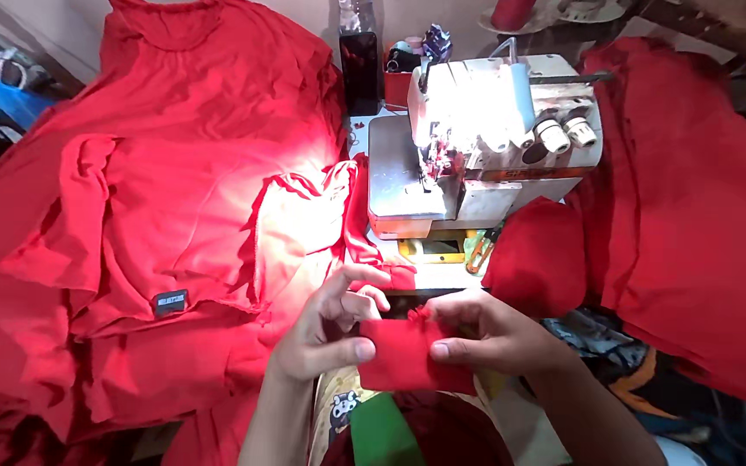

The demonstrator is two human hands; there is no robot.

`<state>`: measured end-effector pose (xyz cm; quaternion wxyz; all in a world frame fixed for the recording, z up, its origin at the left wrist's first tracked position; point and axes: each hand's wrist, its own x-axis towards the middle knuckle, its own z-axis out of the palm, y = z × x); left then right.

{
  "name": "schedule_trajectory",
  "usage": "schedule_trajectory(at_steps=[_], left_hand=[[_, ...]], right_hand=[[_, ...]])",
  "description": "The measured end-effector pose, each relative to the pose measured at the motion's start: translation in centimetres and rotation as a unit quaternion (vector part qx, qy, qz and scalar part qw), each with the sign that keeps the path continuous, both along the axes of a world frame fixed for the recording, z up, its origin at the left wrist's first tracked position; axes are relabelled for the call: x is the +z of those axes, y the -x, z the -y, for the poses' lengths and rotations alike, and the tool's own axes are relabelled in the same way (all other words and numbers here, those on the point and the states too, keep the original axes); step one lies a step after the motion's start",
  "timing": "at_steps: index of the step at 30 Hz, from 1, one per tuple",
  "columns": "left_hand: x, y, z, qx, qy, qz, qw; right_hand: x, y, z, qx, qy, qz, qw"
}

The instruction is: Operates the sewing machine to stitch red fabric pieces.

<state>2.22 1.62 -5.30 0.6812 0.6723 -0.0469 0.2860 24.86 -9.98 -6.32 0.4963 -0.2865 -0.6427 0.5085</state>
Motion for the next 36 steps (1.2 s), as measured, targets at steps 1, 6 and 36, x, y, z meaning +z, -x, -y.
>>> schedule_trajectory(at_steps=[1, 6, 36], left_hand=[[0.3, 0.3, 0.5, 0.020, -0.028, -0.043, 0.999], [-1.3, 2.1, 2.4, 0.146, -0.167, -0.197, 0.955], [-1.7, -2.5, 2.2, 0.402, -0.203, -0.298, 0.842]], right_hand=[[-0.1, 0.0, 0.1, -0.024, -0.032, 0.016, 0.999], [-1.6, -0.2, 0.7, -0.071, -0.080, 0.063, 0.992], [-4.2, 0.6, -3.2, -0.482, -0.258, 0.354, 0.759]])
